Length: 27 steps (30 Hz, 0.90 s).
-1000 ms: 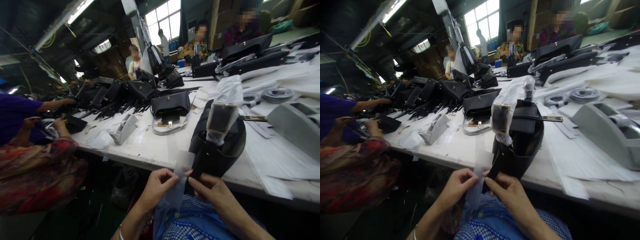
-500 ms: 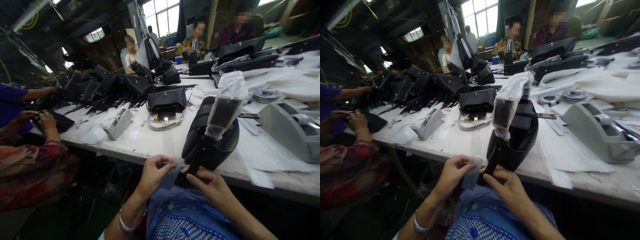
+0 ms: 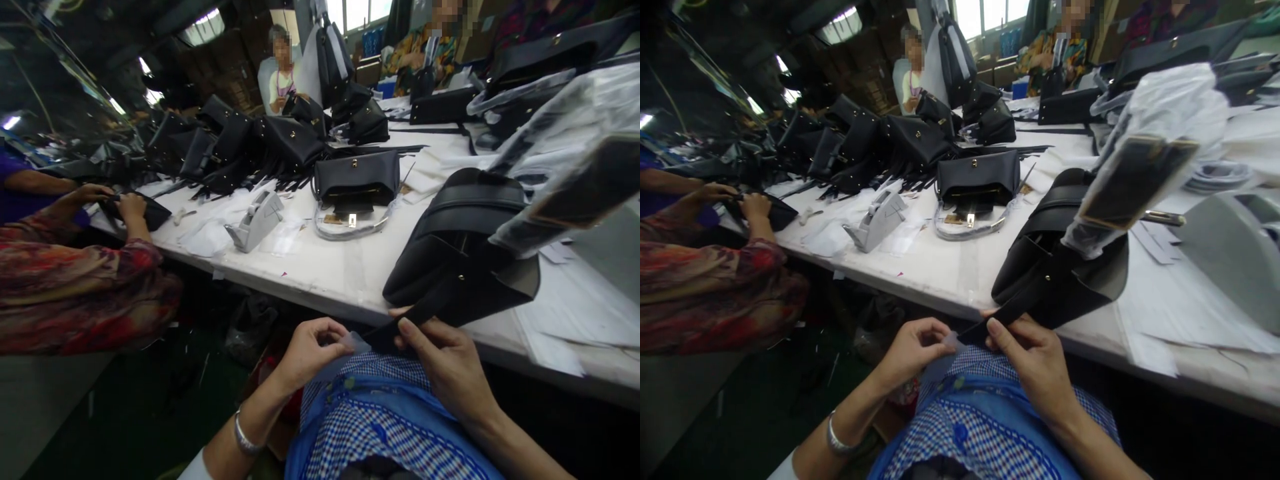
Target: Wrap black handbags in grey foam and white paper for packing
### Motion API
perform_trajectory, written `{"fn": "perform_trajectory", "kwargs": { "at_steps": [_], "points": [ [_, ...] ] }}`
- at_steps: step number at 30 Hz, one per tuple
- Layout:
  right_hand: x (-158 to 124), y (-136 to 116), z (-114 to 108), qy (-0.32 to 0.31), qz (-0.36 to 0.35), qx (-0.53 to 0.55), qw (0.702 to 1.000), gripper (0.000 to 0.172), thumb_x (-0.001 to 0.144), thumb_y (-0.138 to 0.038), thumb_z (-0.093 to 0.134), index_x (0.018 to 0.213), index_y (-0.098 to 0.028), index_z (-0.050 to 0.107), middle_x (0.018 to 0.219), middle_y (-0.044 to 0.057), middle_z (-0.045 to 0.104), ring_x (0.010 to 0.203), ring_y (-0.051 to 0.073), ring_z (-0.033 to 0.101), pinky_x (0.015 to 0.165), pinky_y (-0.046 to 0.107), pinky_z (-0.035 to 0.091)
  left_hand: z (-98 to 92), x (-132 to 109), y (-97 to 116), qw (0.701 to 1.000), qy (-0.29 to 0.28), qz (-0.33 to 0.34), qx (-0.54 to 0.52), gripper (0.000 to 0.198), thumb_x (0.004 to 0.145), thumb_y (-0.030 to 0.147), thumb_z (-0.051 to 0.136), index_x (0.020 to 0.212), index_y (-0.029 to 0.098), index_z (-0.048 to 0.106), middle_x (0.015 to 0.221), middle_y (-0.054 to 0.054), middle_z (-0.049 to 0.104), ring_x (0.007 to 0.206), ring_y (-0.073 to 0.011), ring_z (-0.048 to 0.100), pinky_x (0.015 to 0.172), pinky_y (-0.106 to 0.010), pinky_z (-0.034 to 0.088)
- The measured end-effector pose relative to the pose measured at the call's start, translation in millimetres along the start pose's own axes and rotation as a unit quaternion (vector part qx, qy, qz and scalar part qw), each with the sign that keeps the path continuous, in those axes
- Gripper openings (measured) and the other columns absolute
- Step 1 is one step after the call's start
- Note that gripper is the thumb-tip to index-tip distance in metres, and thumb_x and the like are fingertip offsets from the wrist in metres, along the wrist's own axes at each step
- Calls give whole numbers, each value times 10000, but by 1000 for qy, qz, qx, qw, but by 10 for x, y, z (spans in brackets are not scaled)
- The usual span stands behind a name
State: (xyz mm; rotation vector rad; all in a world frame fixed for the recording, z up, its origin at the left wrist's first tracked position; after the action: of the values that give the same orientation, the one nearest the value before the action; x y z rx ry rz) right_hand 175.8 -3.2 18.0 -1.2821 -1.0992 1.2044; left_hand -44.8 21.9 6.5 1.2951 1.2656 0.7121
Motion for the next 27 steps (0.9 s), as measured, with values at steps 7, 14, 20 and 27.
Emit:
{"fn": "perform_trajectory", "kwargs": {
  "at_steps": [7, 14, 20, 27],
  "points": [
    [20, -137, 42, 2, -19, -68, 997, 354, 848, -471, 690, 618, -203, 710, 979, 82, 731, 919, 251, 630, 783, 326, 505, 67, -4, 80, 1000, -9, 1, -20, 157, 689, 243, 811, 813, 166, 754, 826, -67, 765, 752, -187, 694, 712, -270, 525],
    [44, -167, 49, -7, -33, -96, 995, 280, 845, -472, 678, 758, -218, 757, 1002, 76, 720, 902, 245, 633, 778, 338, 500, 189, 45, 136, 997, -11, 5, -76, 211, 714, 306, 808, 862, 161, 767, 841, -82, 780, 757, -203, 713, 699, -287, 540],
    [13, -168, -69, -8, -48, -84, 995, 460, 930, -553, 525, 683, -198, 680, 722, 52, 642, 686, 190, 577, 670, 300, 467, 391, 187, 337, 993, -16, 49, -108, 270, 796, 420, 749, 883, 166, 777, 838, -79, 782, 753, -208, 716, 697, -286, 546],
    [71, -223, -153, 13, -27, 2, 1000, 453, 921, -553, 556, 696, -174, 659, 644, 16, 582, 620, 150, 525, 619, 274, 427, 649, 480, 657, 986, 1, 95, -140, 335, 788, 474, 741, 909, 163, 760, 842, -70, 760, 731, -189, 684, 646, -260, 534]
  ]
}}
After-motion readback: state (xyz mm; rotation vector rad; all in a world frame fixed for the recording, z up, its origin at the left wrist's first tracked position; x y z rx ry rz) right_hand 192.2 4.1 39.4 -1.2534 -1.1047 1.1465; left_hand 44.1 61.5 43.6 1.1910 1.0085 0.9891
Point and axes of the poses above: each hand's wrist, its own x-axis towards the middle knuckle, its own z-axis out of the palm, y = z × x, the point moved 3 cm from there along x, towards the middle knuckle
